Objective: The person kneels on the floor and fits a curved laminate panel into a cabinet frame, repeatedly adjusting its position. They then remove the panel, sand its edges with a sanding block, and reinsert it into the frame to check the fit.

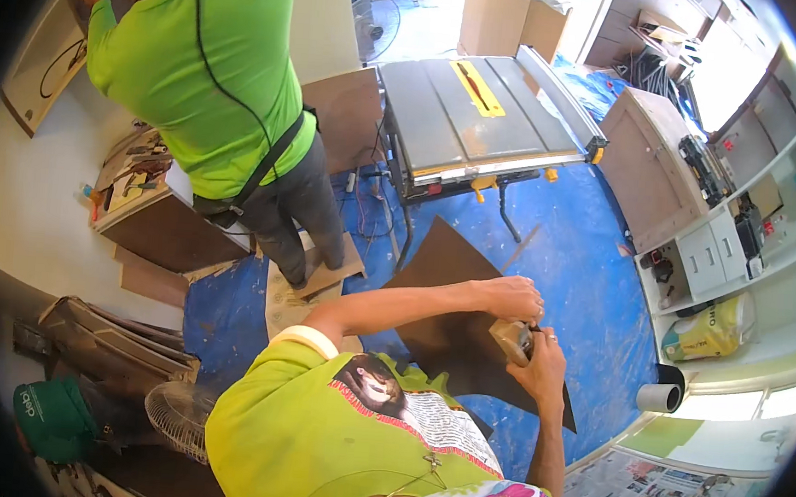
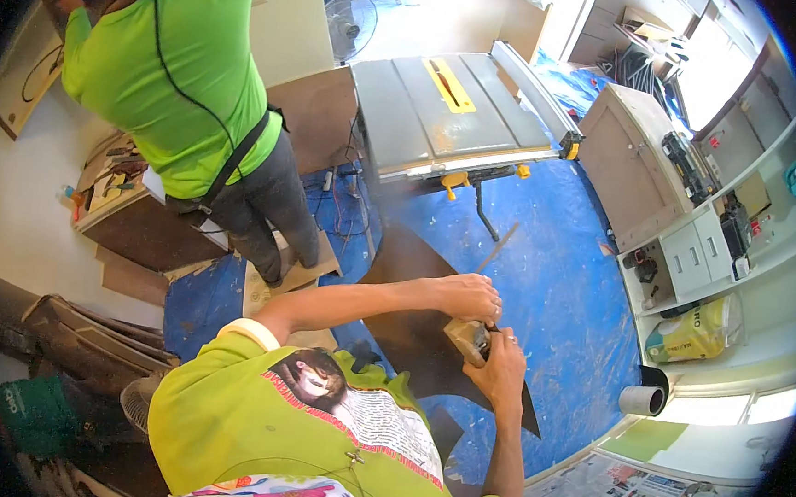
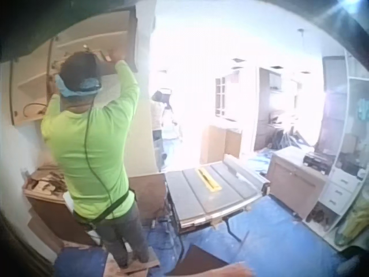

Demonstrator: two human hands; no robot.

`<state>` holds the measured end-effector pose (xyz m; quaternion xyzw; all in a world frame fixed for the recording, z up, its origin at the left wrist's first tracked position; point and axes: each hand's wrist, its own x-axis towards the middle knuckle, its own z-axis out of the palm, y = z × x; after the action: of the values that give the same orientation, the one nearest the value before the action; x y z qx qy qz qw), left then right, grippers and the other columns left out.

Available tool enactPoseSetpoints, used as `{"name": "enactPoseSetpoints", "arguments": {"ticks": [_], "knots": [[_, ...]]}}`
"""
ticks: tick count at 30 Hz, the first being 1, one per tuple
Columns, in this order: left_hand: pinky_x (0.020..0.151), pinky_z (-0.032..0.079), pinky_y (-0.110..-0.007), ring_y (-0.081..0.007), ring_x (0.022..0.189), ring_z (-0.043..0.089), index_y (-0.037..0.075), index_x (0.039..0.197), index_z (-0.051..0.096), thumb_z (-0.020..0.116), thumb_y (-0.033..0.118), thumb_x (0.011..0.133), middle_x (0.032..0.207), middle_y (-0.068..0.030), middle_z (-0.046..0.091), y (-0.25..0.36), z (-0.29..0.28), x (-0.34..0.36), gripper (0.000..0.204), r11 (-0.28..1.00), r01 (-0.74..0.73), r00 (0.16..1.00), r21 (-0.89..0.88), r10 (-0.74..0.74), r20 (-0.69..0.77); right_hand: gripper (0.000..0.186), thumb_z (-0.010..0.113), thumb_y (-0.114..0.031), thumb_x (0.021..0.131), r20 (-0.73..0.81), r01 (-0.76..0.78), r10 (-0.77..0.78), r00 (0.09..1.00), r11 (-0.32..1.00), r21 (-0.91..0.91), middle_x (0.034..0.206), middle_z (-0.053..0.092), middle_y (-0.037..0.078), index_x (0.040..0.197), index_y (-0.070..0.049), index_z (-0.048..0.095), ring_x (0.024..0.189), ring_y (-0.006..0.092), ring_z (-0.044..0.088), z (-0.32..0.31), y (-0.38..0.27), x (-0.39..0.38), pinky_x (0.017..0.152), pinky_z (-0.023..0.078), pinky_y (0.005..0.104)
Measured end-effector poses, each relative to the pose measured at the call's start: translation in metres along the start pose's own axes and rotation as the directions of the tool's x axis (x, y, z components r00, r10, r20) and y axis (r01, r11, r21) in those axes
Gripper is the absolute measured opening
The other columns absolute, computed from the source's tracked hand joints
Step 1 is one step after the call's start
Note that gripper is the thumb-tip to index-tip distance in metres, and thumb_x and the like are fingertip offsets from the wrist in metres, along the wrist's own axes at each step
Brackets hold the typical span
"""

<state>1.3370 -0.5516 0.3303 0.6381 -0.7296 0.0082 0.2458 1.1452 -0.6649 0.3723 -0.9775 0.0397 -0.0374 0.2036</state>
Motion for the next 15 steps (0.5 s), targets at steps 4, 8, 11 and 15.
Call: {"name": "enactPoseSetpoints", "arguments": {"ticks": [4,8,11,15], "knots": [[0.072,0.053,-0.047,-0.0347,0.085,0.069,0.008,0.085,0.073,0.070,0.026,0.084,0.085,-0.0114,0.072,-0.026,0.005,0.061,0.018,0.979,-0.092,0.994,-0.179,0.101,0.040,0.059,0.083,-0.022,0.062,-0.053,0.006,-0.006,0.999,1.000,0.006,0.111,0.058,0.017,0.112,-0.002,0.059,0.098,0.0387,0.060,-0.035,0.029,0.009,0.085,0.048,0.0485],[0.077,0.054,-0.046,-0.0335,0.090,0.069,0.009,0.088,0.073,0.070,0.025,0.082,0.091,-0.0105,0.072,-0.053,0.026,0.129,0.018,0.979,-0.177,0.969,-0.106,0.192,0.158,0.067,0.082,-0.022,0.061,-0.086,-0.105,0.101,0.991,0.993,-0.046,0.113,0.058,0.017,0.120,-0.002,0.058,0.102,0.0389,0.059,-0.049,0.068,0.028,0.087,0.049,0.0488],[0.078,0.054,-0.046,-0.0351,0.089,0.070,0.008,0.088,0.073,0.069,0.025,0.081,0.091,-0.0127,0.073,-0.078,0.041,0.177,0.018,0.969,-0.110,0.977,-0.220,0.147,0.158,0.069,0.082,-0.022,0.060,-0.119,-0.203,0.196,0.973,0.978,-0.055,0.112,0.057,0.017,0.122,-0.002,0.058,0.103,0.0387,0.058,-0.054,0.108,0.039,0.087,0.049,0.0479],[0.088,0.053,-0.045,-0.0309,0.098,0.069,0.011,0.093,0.072,0.070,0.024,0.084,0.102,-0.0104,0.072,-0.118,0.042,0.236,0.015,0.948,-0.238,0.968,-0.213,0.215,-0.126,0.061,0.084,-0.022,0.060,-0.179,-0.356,0.346,0.921,0.934,-0.030,0.109,0.058,0.017,0.112,-0.002,0.060,0.100,0.0398,0.059,-0.089,0.163,0.074,0.085,0.049,0.0476]]}}
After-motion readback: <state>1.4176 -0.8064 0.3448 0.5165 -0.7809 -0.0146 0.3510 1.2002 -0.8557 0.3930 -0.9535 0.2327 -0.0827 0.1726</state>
